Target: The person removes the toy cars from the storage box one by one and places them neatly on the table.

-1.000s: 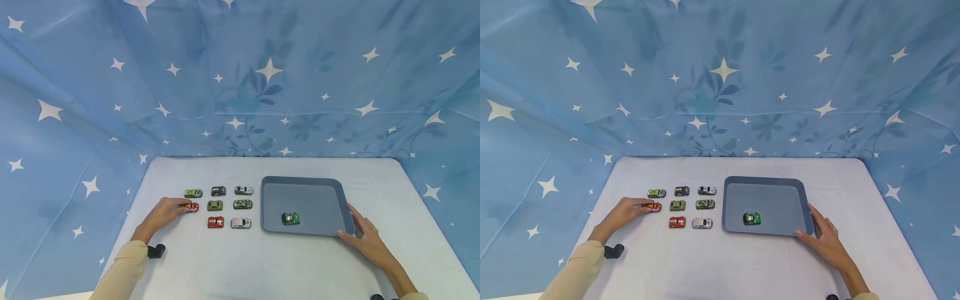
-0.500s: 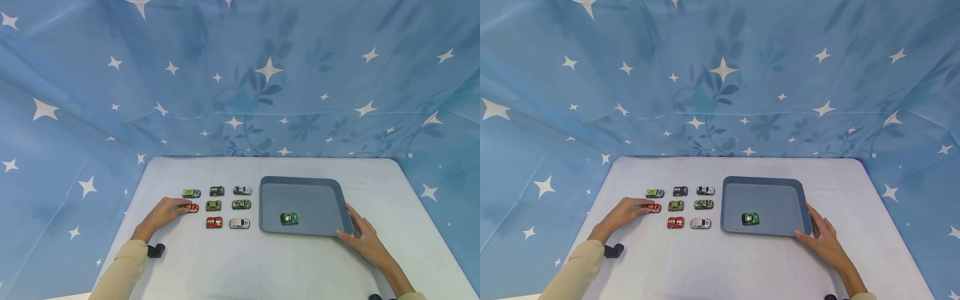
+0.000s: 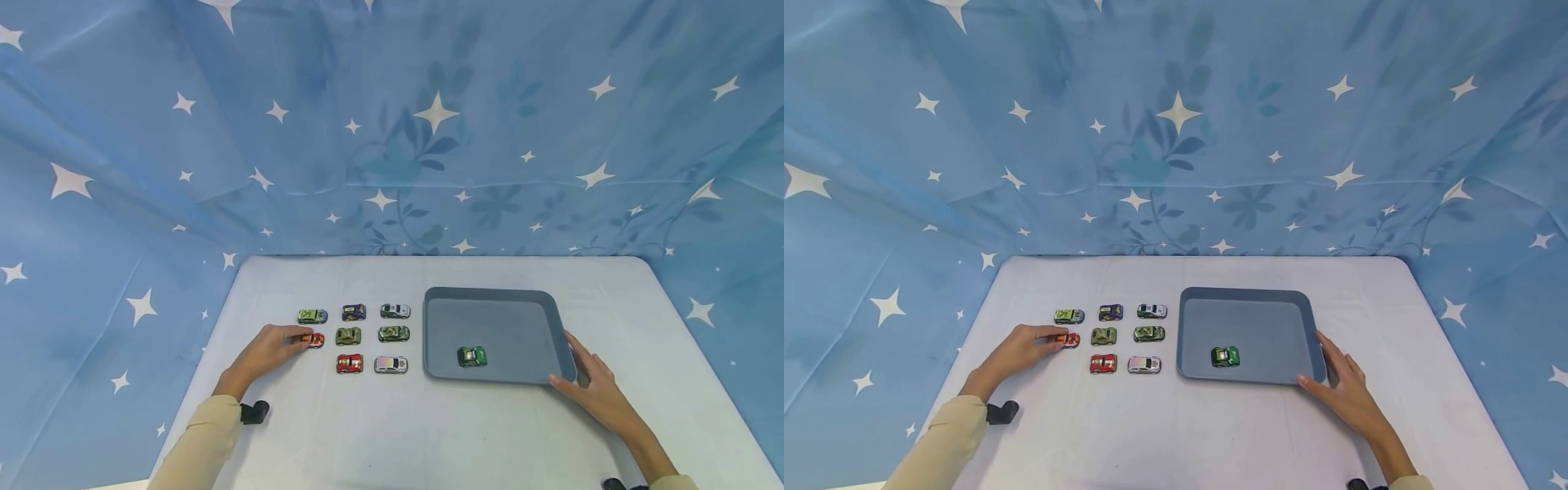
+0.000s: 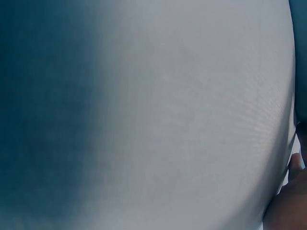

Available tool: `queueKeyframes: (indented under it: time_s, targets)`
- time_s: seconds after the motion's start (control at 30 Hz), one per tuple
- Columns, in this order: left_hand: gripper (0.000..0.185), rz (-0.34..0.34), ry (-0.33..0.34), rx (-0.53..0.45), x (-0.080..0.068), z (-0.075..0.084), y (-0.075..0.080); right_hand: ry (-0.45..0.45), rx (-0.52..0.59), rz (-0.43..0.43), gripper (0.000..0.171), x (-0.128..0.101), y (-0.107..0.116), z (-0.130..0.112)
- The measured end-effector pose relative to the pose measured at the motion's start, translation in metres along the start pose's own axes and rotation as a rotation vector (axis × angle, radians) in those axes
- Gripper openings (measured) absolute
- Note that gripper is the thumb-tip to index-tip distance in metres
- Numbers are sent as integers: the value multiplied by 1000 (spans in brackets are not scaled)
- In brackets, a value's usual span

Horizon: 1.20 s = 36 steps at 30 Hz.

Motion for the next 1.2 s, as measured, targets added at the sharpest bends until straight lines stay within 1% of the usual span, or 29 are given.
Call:
queueKeyframes:
  time_s: [0.1,0.17,0.23,0.33,0.43,0.53,0.6,0.7,0.8,0.97,1.13,1.2]
  targets:
    - [32,-6,37,5,-2,-1,0,-4,3,-1,101,-1,0,-1]
    - [36,-3,75,-5,-4,-1,2,-3,1,-2,101,-1,0,-1]
    - [41,11,104,-14,-7,-2,4,-3,2,-4,101,-1,0,-1]
    - [53,46,125,-43,-11,-4,10,0,-3,-1,100,-2,1,-1]
    - [67,76,114,-64,-13,-6,15,4,-6,4,100,-2,1,-1]
    - [80,96,96,-79,-12,-9,17,11,-3,4,100,-1,1,0]
    - [86,112,80,-85,-11,-10,16,15,1,4,100,-1,1,0]
    - [91,128,76,-100,-8,-10,14,17,0,4,101,-1,0,0]
    - [93,134,76,-127,-4,-5,13,13,-5,5,101,0,1,0]
    - [94,120,64,-162,8,9,13,5,-14,8,102,0,0,1]
    - [94,106,57,-200,24,29,9,-6,-18,5,102,1,-1,1]
    - [95,107,45,-223,32,38,7,-7,-18,0,102,1,0,1]
Point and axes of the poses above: each hand's wrist, its own x-axis towards the middle knuckle, its own y-axis out of the back of the hand, z = x × y, the point moved 4 cm from there along x, towards the middle knuckle, and after that the axes turned 13 degrees about x, right-handed, at the moved point
